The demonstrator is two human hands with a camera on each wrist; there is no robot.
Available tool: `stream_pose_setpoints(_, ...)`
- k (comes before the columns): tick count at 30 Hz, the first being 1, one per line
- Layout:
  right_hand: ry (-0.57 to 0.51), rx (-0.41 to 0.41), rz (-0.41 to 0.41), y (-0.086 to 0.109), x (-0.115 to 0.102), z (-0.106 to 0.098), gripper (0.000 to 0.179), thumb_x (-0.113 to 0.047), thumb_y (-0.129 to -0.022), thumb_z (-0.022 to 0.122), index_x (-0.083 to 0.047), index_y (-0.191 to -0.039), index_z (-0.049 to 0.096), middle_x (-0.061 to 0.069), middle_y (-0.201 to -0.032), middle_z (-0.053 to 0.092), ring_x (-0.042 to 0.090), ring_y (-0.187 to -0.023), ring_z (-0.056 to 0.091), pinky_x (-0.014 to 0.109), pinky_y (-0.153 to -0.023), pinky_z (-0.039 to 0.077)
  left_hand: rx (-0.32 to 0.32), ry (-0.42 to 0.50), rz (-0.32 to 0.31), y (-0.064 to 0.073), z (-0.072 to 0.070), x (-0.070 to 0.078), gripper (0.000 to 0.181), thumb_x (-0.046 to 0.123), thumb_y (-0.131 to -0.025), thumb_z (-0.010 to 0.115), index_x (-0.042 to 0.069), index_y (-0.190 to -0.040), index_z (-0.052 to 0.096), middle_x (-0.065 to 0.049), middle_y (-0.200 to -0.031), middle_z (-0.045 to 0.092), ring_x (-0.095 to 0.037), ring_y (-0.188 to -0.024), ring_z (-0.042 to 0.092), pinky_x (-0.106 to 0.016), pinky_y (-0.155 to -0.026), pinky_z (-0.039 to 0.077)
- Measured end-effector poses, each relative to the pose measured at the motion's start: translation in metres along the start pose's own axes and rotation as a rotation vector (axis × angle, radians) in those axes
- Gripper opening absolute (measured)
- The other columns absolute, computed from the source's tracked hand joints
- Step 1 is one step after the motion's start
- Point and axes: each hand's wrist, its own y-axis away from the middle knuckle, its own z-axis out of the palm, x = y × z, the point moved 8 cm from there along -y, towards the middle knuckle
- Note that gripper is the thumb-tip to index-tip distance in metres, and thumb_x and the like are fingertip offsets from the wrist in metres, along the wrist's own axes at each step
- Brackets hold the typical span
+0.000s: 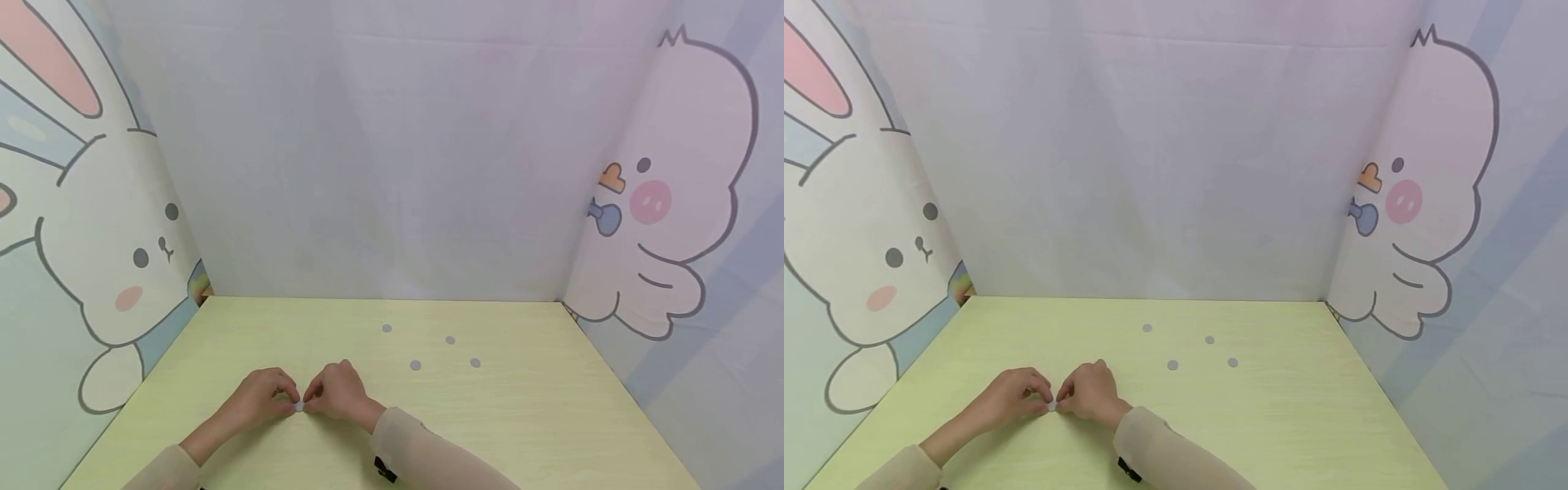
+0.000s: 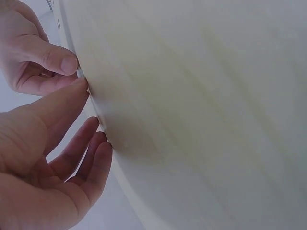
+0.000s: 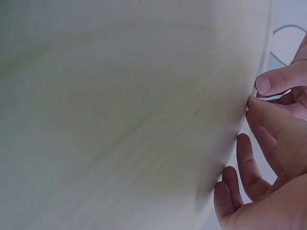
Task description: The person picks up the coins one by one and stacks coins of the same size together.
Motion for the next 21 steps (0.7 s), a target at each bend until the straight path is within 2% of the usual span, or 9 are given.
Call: stream_pose_setpoints(21, 0.007, 0.002, -0.007, -0.0003, -0.0004, -0.0013, 0.010, -0.034, -0.083, 0.093, -0.033, -0.077, 0.085, -0.029, -0.068, 0.068, -0.008, -0.066, 0.044, 0.019, -0.081, 0.035, 0.000, -0.020, -0.006, -0.0016, 0.0012, 0.0005, 0.018, 0.014, -0.080, 0.093, 0.025, -0.084, 0.080, 0.013, -0.097, 0.074, -0.016, -0.092, 0.071, -0.032, -0.081, 0.057)
